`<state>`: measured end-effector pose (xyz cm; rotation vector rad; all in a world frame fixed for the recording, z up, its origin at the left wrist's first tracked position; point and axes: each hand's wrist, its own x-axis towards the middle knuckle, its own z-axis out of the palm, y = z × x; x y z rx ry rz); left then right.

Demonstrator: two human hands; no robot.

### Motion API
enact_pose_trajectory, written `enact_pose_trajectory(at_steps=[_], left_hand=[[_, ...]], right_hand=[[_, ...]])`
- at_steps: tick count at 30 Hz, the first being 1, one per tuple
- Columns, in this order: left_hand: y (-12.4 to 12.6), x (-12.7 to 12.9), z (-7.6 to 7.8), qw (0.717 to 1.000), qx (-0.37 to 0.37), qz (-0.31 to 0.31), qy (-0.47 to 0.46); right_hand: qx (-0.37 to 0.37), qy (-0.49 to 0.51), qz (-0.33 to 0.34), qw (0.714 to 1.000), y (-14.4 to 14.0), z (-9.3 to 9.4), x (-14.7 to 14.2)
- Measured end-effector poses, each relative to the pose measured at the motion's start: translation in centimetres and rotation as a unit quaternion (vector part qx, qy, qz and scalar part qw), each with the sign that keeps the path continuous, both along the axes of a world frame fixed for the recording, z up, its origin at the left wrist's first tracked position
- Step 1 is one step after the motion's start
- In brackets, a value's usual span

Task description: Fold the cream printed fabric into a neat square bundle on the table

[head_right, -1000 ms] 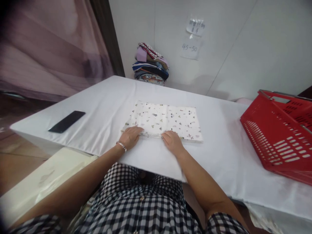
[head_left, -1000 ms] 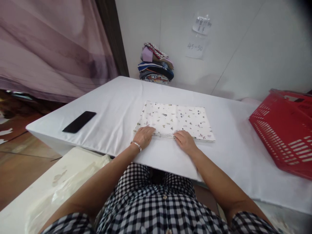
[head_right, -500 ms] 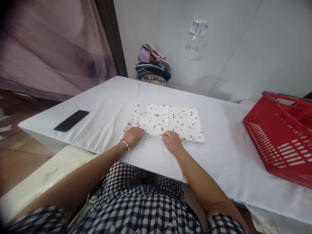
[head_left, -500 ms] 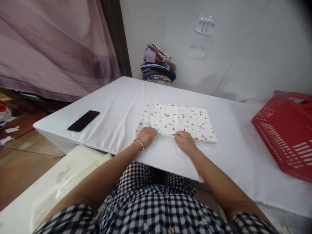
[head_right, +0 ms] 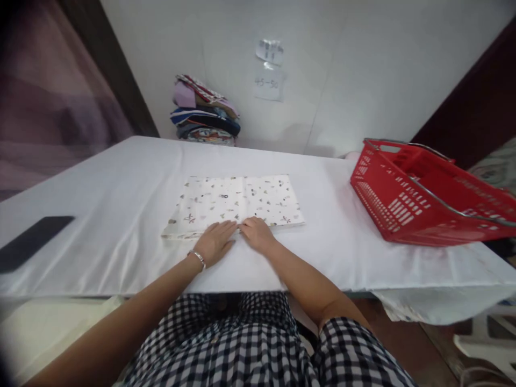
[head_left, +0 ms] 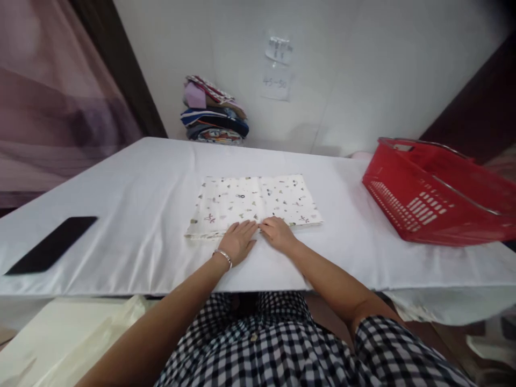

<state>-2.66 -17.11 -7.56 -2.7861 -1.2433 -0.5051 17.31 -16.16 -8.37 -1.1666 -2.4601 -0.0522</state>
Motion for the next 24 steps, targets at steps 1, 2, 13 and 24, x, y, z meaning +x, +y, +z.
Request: enact_pose_trajectory(at_steps=[1, 2, 13, 24], left_hand=[[0.1, 0.4, -0.4, 1.000, -0.011, 0.001, 0.007], [0.2, 0.5, -0.8, 1.000, -0.019, 0.001, 0.010], [1.0, 0.0, -1.7, 0.999, -0.035, -0.005, 0.010], [1.1, 0.1, -1.7, 1.000, -0.026, -0.005, 0.003]], right_hand=[[0.001, -0.002, -0.008, 1.000, -0.1, 0.2, 0.2], [0.001, -0.003, -0.018, 1.000, -0.2, 0.4, 0.5], [0.005, 0.052, -0.247, 0.968, -2.8, 1.3, 13.7], [-0.281, 0.311, -0.437, 0.796, -0.6, 2.6, 16.1]])
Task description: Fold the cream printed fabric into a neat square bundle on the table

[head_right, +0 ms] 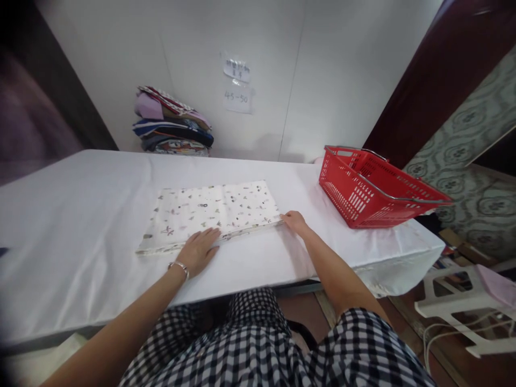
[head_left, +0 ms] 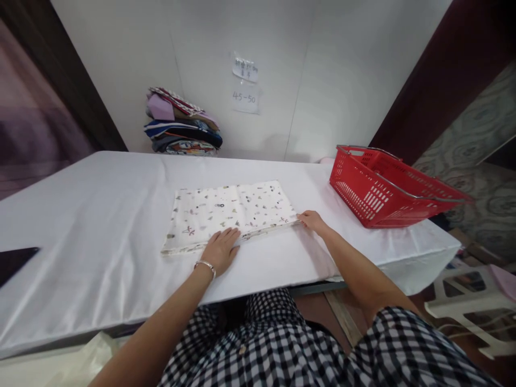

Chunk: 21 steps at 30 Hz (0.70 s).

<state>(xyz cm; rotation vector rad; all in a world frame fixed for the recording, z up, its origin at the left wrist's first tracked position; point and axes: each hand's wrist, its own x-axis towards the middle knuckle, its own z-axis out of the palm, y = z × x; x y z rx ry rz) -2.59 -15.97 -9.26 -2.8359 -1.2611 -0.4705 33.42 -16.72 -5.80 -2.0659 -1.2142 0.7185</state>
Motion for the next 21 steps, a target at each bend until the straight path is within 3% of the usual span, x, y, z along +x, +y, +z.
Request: enact_pose_trajectory(at_steps=[4, 9, 12, 21], left_hand=[[0.0, 0.0, -0.1, 1.000, 0.001, -0.003, -0.010], [0.0, 0.0, -0.1, 1.000, 0.004, -0.007, -0.026], [0.0, 0.0, 0.0, 1.000, -0.002, -0.002, -0.024], [0.1, 0.1, 0.1, 1.000, -0.002, -0.001, -0.023]], right_hand=[[-0.036, 0.030, 0.016, 0.999, 1.3, 1.9, -0.8], [0.012, 0.104, 0.018, 0.994, 2.3, 4.6, -1.3], [-0.027, 0.130, 0.000, 0.991, 2.3, 4.6, -1.3], [-0.152, 0.062, -0.004, 0.986, 1.7, 3.7, -0.9]])
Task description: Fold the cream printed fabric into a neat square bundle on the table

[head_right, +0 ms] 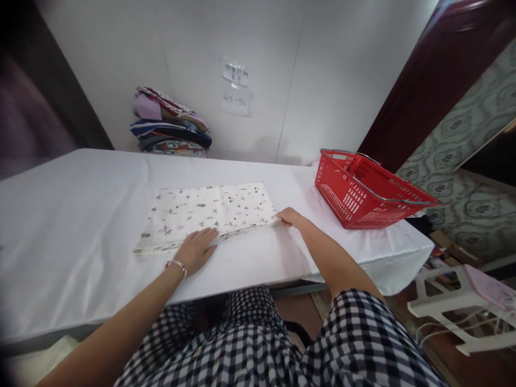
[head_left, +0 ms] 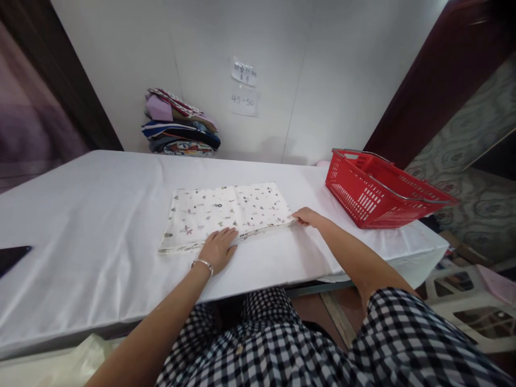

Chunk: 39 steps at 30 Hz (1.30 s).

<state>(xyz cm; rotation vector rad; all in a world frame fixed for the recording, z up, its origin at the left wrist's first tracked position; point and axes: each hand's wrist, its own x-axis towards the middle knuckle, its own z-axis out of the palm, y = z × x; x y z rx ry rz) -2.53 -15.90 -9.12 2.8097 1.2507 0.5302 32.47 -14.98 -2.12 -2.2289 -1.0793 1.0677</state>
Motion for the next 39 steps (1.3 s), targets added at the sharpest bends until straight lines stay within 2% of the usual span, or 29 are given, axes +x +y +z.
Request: enact_pose_trajectory(at_steps=[6, 16, 21, 28, 30, 34, 36, 39], left_hand=[[0.1, 0.0, -0.2, 1.000, 0.007, -0.002, -0.003], [0.1, -0.1, -0.2, 1.000, 0.013, -0.002, 0.002], [0.1, -0.1, -0.3, 1.000, 0.014, -0.001, -0.002], [-0.1, 0.0, 0.2, 1.000, -0.025, 0.014, 0.011], [-0.1, 0.2, 0.5, 0.999, -0.034, 0.025, 0.011], [0.0, 1.3, 1.6, 0.997, -0.045, 0.064, 0.009], [0.1, 2.2, 2.4, 0.996, -0.046, 0.070, 0.006], [0.3, 3.9, 3.5, 0.998, -0.050, 0.047, 0.010]], right_hand=[[0.001, -0.034, 0.027, 0.999, 1.0, 0.2, 0.2], [0.037, -0.058, 0.023, 0.997, 2.7, -0.5, 0.2], [0.052, -0.101, 0.053, 0.992, 2.1, -0.6, 0.3], [0.133, -0.102, 0.144, 0.975, 0.0, -0.5, 0.5], [0.151, -0.108, 0.189, 0.964, -0.7, -0.6, 0.8], [0.204, -0.206, 0.265, 0.920, -1.3, -1.2, 1.2], [0.222, -0.235, 0.274, 0.906, -1.3, -1.5, 1.4], [0.245, -0.246, 0.275, 0.896, -1.1, -1.8, 1.4]])
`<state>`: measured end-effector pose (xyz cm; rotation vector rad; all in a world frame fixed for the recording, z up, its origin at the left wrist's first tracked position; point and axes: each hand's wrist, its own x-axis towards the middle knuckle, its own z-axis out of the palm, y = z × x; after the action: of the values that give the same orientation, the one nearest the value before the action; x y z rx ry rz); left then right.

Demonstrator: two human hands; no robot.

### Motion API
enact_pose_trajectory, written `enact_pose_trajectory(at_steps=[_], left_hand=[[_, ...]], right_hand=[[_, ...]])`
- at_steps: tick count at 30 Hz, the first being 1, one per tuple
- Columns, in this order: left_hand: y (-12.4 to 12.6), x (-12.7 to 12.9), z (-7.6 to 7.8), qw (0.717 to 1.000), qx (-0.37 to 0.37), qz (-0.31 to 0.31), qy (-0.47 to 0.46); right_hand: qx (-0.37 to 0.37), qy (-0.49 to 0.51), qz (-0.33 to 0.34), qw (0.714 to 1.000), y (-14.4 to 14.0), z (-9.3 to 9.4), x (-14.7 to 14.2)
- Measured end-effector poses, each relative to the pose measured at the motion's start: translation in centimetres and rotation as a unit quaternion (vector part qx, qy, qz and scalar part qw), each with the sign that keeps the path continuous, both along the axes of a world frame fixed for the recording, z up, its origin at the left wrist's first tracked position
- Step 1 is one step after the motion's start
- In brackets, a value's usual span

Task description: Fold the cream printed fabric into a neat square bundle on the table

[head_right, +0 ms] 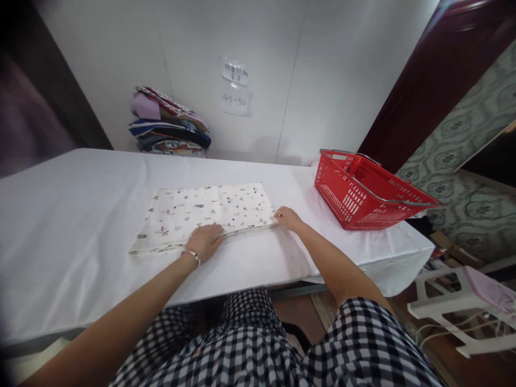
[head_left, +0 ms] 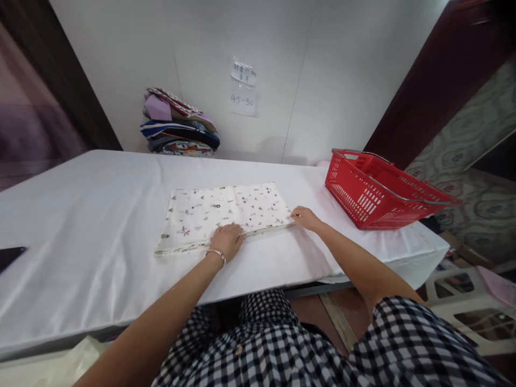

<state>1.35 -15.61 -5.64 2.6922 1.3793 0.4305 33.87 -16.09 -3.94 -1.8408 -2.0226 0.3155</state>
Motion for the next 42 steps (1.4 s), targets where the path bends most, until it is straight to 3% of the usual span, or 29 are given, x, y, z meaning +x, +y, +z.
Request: enact_pose_trajectory(at_steps=[11, 16, 21, 25, 31, 36, 42], left_hand=[[1.9, 6.7, 0.4, 0.998, -0.043, -0.053, 0.014], [2.6, 8.1, 0.9, 0.997, -0.072, -0.026, 0.026], [3.0, 9.3, 1.3, 0.996, -0.082, -0.026, 0.025], [3.4, 10.0, 1.4, 0.993, -0.113, 0.010, 0.021], [3.8, 10.1, 1.2, 0.990, -0.141, 0.030, 0.000], [3.6, 9.9, 1.0, 0.992, -0.126, 0.022, -0.014], [3.3, 9.8, 1.0, 0.991, -0.127, 0.019, -0.022]], right_hand=[[0.031, 0.054, 0.067, 0.996, -0.6, -1.0, 0.2], [0.061, 0.130, 0.026, 0.989, 0.1, -1.8, 0.4], [0.066, 0.135, 0.003, 0.989, 0.0, -2.0, 0.1], [0.094, 0.083, -0.001, 0.992, -0.8, -1.8, -0.2], [0.144, -0.064, 0.051, 0.986, -1.7, -1.8, -0.4], [0.113, -0.199, 0.008, 0.973, -1.8, -1.4, -1.4], [0.070, -0.244, 0.043, 0.966, -1.8, -1.1, -2.2]])
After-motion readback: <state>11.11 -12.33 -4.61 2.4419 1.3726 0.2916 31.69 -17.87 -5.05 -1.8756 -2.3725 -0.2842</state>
